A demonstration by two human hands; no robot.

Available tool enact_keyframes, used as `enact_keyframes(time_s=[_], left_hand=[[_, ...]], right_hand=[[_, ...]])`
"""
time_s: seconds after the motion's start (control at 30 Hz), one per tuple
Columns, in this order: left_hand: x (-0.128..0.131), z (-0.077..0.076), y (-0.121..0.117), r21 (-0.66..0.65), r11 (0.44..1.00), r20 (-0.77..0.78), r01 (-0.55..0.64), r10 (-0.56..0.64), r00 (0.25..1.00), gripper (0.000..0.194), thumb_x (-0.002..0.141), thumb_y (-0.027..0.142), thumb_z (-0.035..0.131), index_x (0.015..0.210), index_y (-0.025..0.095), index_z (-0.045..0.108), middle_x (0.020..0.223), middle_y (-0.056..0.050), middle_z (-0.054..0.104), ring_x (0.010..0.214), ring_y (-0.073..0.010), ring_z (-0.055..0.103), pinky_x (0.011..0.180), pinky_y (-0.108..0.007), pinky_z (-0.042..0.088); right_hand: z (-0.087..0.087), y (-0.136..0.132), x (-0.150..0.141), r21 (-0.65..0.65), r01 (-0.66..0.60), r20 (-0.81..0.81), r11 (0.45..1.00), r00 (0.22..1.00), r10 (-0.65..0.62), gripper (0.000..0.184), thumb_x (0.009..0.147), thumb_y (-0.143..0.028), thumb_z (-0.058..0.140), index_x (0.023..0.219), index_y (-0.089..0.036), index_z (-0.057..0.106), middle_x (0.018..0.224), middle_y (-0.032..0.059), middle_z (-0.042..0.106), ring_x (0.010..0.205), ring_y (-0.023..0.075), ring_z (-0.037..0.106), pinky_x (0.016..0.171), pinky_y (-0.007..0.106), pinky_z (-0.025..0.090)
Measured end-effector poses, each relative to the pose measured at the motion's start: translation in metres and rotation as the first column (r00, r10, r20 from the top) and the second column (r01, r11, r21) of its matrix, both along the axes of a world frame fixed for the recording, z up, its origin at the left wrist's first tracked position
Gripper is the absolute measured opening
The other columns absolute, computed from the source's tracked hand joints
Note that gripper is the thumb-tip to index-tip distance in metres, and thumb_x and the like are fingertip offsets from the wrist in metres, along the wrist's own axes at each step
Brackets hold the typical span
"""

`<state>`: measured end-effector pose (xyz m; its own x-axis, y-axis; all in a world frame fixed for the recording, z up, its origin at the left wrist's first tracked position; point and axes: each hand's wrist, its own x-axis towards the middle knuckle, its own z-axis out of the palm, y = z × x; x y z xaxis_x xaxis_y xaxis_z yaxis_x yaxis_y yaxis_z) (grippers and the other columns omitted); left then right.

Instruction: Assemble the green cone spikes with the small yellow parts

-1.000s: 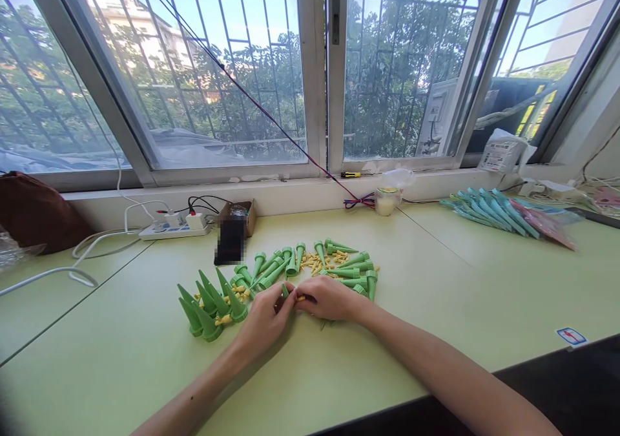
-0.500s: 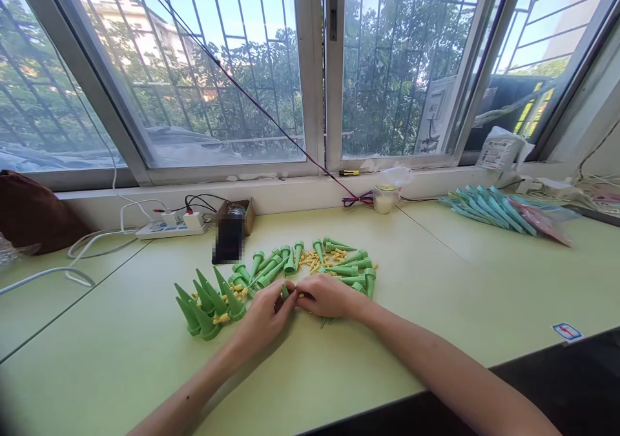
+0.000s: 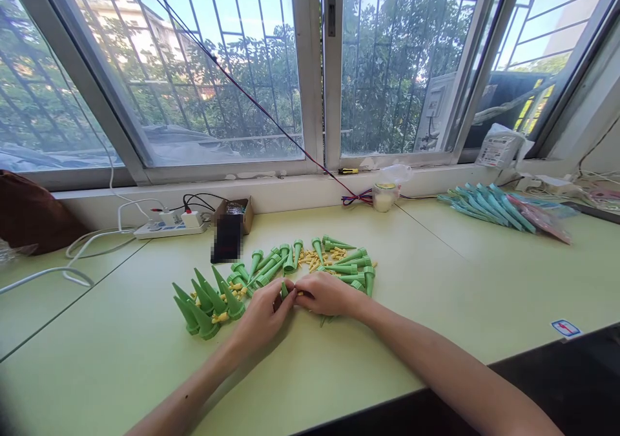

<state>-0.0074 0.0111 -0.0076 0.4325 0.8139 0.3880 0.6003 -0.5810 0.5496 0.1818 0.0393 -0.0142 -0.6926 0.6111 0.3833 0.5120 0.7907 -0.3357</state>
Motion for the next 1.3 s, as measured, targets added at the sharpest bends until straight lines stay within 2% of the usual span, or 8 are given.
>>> enact_keyframes(time_s=[0.27, 0.53, 0.63, 0.73, 0.83, 1.0, 1.2, 1.3], left_hand=[[0.0015, 0.0000, -0.0027, 0.014, 1.000, 0.096, -0.012, 0.010, 0.995, 0.025, 0.098, 0.029, 0.044, 0.081, 0.019, 0.058, 0.080, -0.002, 0.063, 0.072, -0.0161, 0.057, 0.068, -0.028, 0.042], [0.0017, 0.0013, -0.0059, 0.057, 0.998, 0.153, -0.027, 0.018, 0.988, 0.025, 0.098, 0.030, 0.046, 0.080, 0.020, 0.060, 0.078, -0.002, 0.063, 0.069, -0.0148, 0.056, 0.064, -0.027, 0.040], [0.0016, 0.0022, -0.0039, 0.048, 0.998, 0.180, -0.047, 0.037, 0.983, 0.025, 0.098, 0.032, 0.047, 0.081, 0.020, 0.061, 0.078, -0.002, 0.064, 0.068, -0.0150, 0.056, 0.062, -0.027, 0.041], [0.0012, 0.0029, -0.0005, 0.043, 0.995, 0.225, -0.090, 0.078, 0.971, 0.024, 0.097, 0.034, 0.048, 0.084, 0.020, 0.062, 0.075, -0.002, 0.064, 0.066, -0.0154, 0.056, 0.061, -0.027, 0.041], [0.0008, 0.0033, 0.0021, 0.040, 0.992, 0.252, -0.118, 0.105, 0.962, 0.024, 0.097, 0.035, 0.048, 0.085, 0.020, 0.062, 0.072, -0.001, 0.064, 0.064, -0.0157, 0.057, 0.059, -0.028, 0.041], [0.0001, 0.0022, 0.0013, 0.049, 0.991, 0.250, -0.126, 0.110, 0.962, 0.025, 0.097, 0.035, 0.048, 0.082, 0.020, 0.061, 0.071, -0.001, 0.063, 0.063, -0.0152, 0.056, 0.059, -0.027, 0.040], [-0.0017, -0.0014, -0.0012, 0.049, 0.995, 0.223, -0.085, 0.072, 0.972, 0.027, 0.098, 0.036, 0.046, 0.081, 0.020, 0.060, 0.073, -0.001, 0.061, 0.064, -0.0145, 0.055, 0.060, -0.027, 0.040], [-0.0016, -0.0007, -0.0006, 0.054, 0.995, 0.229, -0.084, 0.070, 0.971, 0.027, 0.099, 0.036, 0.046, 0.082, 0.020, 0.061, 0.073, -0.001, 0.062, 0.064, -0.0145, 0.055, 0.060, -0.027, 0.040]], right_hand=[[-0.0027, 0.0010, 0.0001, -0.063, -0.010, -0.079, 0.998, 0.997, 0.005, 0.023, 0.097, -0.023, 0.056, 0.075, -0.017, 0.058, 0.068, -0.0009, 0.060, 0.060, 0.0119, 0.047, 0.059, 0.022, 0.033], [0.0002, -0.0007, 0.0012, -0.062, -0.033, -0.103, 0.998, 0.994, 0.027, 0.037, 0.104, -0.035, 0.045, 0.075, -0.017, 0.058, 0.066, -0.0001, 0.059, 0.059, 0.0120, 0.047, 0.059, 0.023, 0.034], [-0.0008, -0.0020, 0.0004, -0.049, -0.034, -0.148, 0.998, 0.989, 0.027, 0.031, 0.104, -0.033, 0.045, 0.083, -0.017, 0.061, 0.074, 0.0020, 0.063, 0.065, 0.0134, 0.052, 0.064, 0.024, 0.040], [-0.0015, -0.0044, -0.0008, -0.053, -0.022, -0.226, 0.998, 0.974, 0.010, 0.019, 0.102, -0.030, 0.049, 0.101, -0.017, 0.063, 0.089, 0.0051, 0.068, 0.076, 0.0152, 0.058, 0.073, 0.026, 0.044], [-0.0016, -0.0064, -0.0013, -0.090, 0.009, -0.272, 0.996, 0.962, -0.033, 0.017, 0.099, -0.027, 0.053, 0.112, -0.018, 0.059, 0.086, 0.0037, 0.067, 0.072, 0.0145, 0.056, 0.069, 0.025, 0.045], [-0.0038, -0.0056, -0.0005, -0.096, 0.019, -0.286, 0.995, 0.957, -0.046, 0.011, 0.099, -0.025, 0.050, 0.098, -0.018, 0.058, 0.080, 0.0012, 0.063, 0.066, 0.0131, 0.052, 0.065, 0.023, 0.042], [-0.0057, -0.0034, 0.0009, -0.094, 0.022, -0.228, 0.995, 0.973, -0.044, 0.029, 0.103, -0.032, 0.044, 0.082, -0.018, 0.058, 0.069, -0.0002, 0.060, 0.061, 0.0122, 0.052, 0.062, 0.023, 0.041], [-0.0038, -0.0042, 0.0007, -0.066, 0.024, -0.225, 0.998, 0.974, -0.038, 0.027, 0.104, -0.033, 0.044, 0.089, -0.018, 0.061, 0.076, 0.0020, 0.064, 0.067, 0.0135, 0.054, 0.066, 0.024, 0.042]])
